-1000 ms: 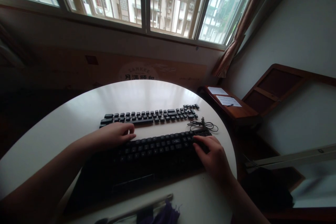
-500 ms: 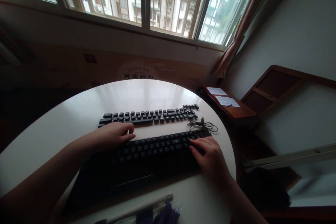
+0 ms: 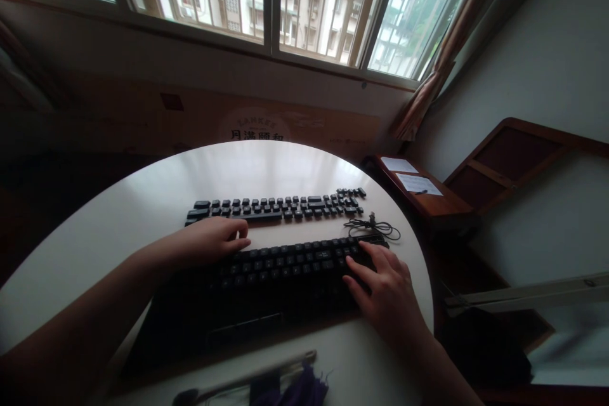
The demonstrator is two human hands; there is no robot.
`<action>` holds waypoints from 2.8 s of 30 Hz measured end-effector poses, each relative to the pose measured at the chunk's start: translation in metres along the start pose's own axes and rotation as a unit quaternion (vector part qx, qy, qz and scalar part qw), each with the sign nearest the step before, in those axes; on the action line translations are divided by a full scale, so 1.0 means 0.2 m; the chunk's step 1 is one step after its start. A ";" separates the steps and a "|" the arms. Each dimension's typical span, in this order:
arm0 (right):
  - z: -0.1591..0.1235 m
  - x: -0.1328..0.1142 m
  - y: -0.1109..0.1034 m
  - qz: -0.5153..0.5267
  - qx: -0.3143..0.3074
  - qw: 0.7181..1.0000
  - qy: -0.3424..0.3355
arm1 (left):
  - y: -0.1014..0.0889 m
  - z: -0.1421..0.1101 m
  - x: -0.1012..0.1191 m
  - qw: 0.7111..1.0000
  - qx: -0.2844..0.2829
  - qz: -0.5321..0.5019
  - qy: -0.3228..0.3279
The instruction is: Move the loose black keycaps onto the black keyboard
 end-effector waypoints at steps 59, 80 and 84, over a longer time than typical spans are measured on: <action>0.97 0.40 0.58 0.034 -0.047 0.992 0.111 | 0.00 -0.03 0.02 0.999 0.013 -0.016 -0.027; 0.96 0.37 0.63 0.054 -0.164 0.972 0.161 | 0.00 -0.03 0.02 0.999 0.005 -0.022 -0.042; 0.96 0.36 0.62 0.063 -0.159 0.973 0.153 | 0.00 -0.03 0.02 0.999 0.009 -0.020 -0.038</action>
Point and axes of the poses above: each hand's wrist, its own z-axis towards the middle knuckle, its own y-axis out of the palm, x = y × z, the point moved 2 cm from there along z, towards the middle knuckle, and after that the axes turned 10 degrees about -z, right-handed, at the moved point
